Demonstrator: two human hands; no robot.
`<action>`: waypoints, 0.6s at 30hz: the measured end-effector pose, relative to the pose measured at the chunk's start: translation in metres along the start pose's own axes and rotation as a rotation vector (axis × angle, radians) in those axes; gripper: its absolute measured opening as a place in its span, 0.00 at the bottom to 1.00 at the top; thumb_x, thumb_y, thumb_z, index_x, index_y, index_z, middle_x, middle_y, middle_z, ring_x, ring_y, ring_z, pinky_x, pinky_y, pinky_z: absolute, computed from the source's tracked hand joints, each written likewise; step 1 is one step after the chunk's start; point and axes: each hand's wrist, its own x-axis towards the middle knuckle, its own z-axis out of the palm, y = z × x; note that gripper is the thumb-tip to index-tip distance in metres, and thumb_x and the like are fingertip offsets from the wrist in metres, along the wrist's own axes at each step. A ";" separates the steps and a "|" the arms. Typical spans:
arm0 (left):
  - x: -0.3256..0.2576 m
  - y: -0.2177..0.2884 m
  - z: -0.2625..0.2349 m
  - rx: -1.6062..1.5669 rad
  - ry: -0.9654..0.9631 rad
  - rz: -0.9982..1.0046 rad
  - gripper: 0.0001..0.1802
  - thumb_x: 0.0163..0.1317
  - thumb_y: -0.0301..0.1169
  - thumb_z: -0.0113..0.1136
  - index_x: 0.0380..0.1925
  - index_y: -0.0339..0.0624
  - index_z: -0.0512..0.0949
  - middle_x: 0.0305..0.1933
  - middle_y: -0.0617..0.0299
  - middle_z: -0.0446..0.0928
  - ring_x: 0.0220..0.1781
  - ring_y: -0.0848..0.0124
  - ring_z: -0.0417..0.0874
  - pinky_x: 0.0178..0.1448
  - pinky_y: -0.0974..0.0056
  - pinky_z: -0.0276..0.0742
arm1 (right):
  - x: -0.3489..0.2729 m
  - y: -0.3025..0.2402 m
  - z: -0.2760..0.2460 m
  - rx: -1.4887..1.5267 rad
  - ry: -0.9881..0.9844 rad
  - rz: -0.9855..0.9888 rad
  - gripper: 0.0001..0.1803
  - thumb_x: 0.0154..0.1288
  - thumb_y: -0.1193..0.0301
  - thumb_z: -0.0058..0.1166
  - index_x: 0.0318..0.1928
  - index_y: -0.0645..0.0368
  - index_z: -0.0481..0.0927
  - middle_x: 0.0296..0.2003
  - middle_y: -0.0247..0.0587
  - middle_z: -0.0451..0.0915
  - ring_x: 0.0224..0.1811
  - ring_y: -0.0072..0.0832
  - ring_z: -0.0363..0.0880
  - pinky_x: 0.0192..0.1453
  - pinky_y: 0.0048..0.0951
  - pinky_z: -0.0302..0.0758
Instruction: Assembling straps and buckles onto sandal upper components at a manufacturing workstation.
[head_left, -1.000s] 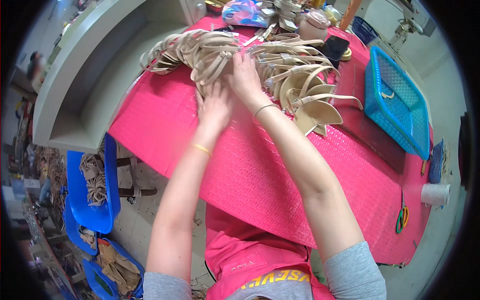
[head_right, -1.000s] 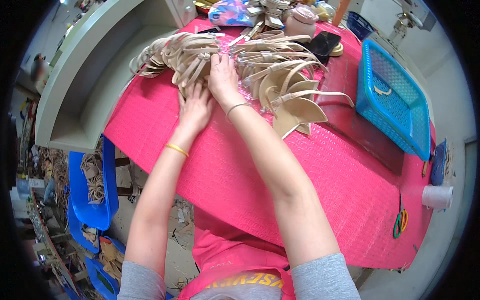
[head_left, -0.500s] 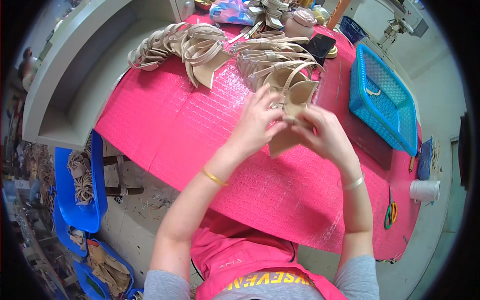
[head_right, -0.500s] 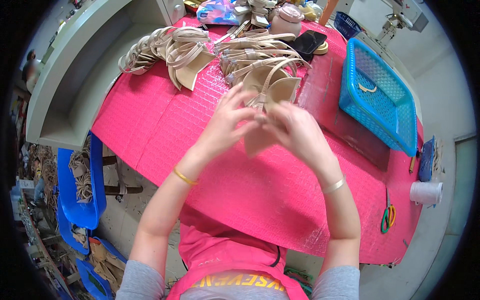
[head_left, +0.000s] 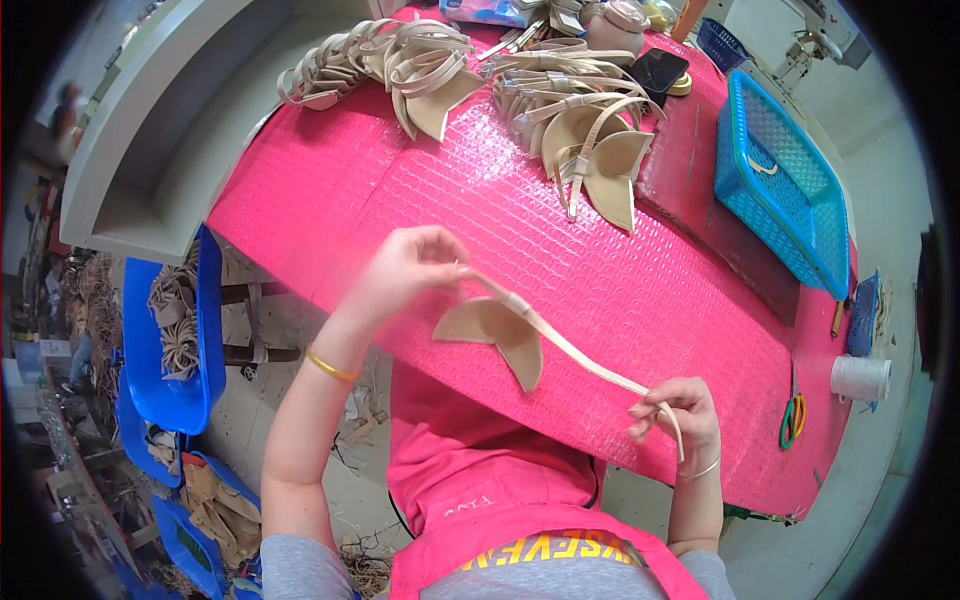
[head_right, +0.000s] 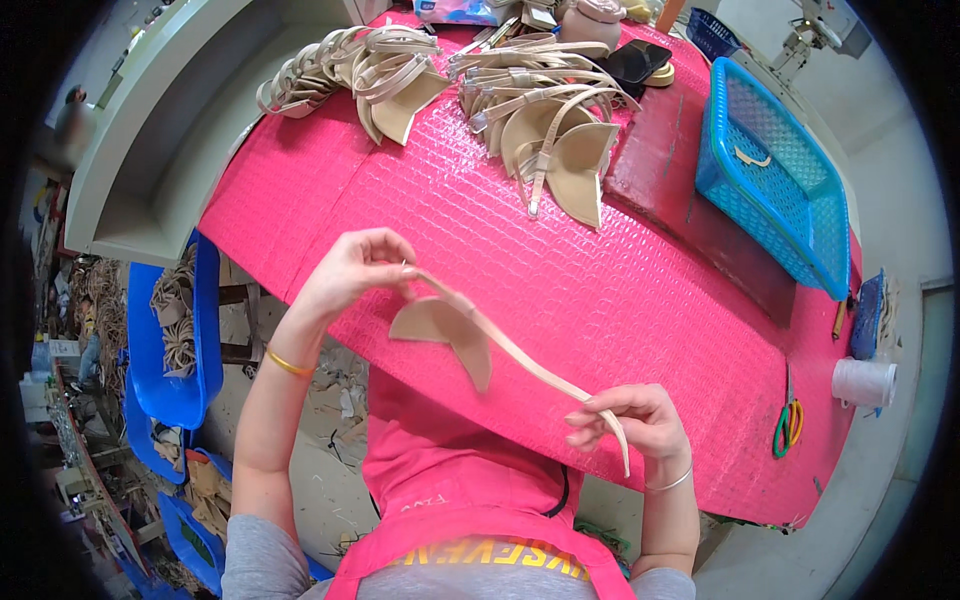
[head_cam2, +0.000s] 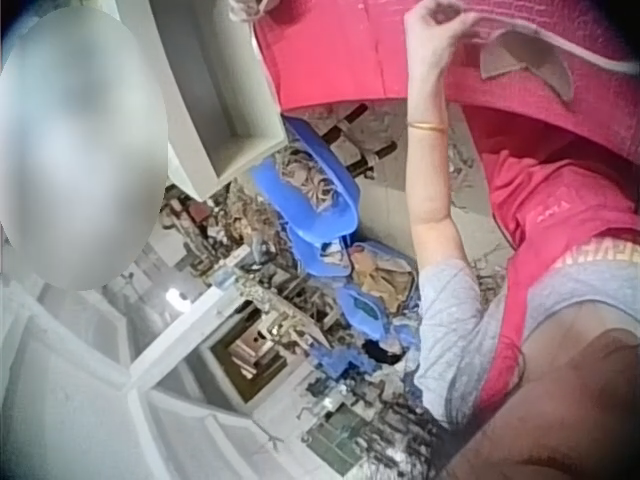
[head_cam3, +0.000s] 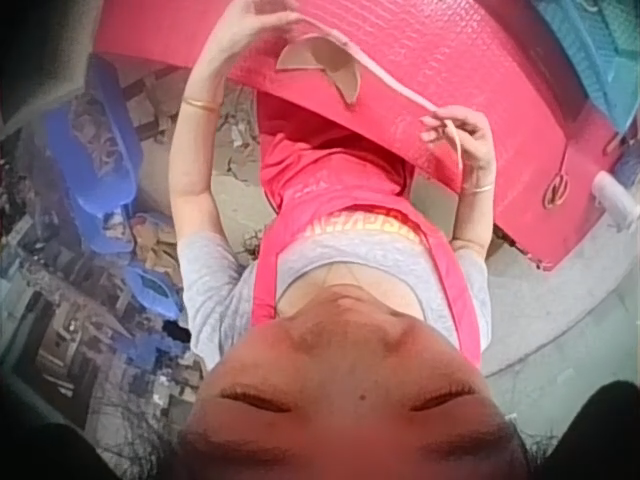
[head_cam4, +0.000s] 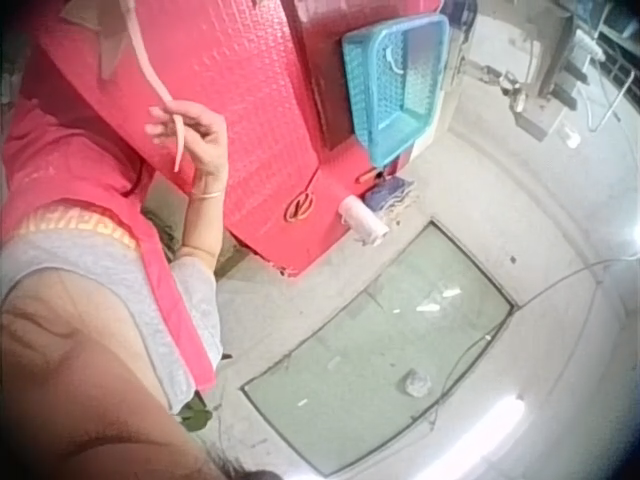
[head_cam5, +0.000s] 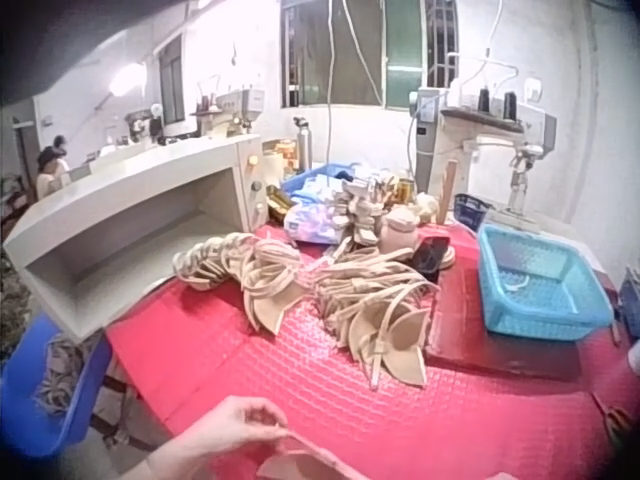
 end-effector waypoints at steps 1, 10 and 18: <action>0.002 0.000 0.003 0.000 0.002 -0.001 0.08 0.52 0.24 0.57 0.32 0.30 0.73 0.27 0.58 0.76 0.27 0.72 0.79 0.33 0.72 0.74 | 0.010 -0.003 0.002 0.001 -0.002 0.001 0.13 0.57 0.79 0.44 0.43 0.69 0.74 0.24 0.43 0.76 0.21 0.28 0.75 0.24 0.21 0.72; 0.002 -0.015 0.021 -0.158 0.174 0.149 0.11 0.55 0.28 0.56 0.33 0.29 0.76 0.29 0.54 0.77 0.27 0.70 0.79 0.33 0.70 0.76 | 0.142 0.032 0.064 -0.624 0.187 0.014 0.10 0.60 0.68 0.48 0.34 0.63 0.75 0.18 0.28 0.71 0.16 0.11 0.65 0.18 0.15 0.60; -0.001 -0.019 0.014 -0.302 0.139 0.123 0.11 0.55 0.29 0.55 0.33 0.30 0.76 0.29 0.54 0.78 0.29 0.69 0.80 0.37 0.69 0.76 | 0.151 0.036 0.068 -0.570 0.231 0.089 0.12 0.56 0.66 0.51 0.32 0.64 0.77 0.20 0.34 0.76 0.25 0.15 0.72 0.28 0.19 0.69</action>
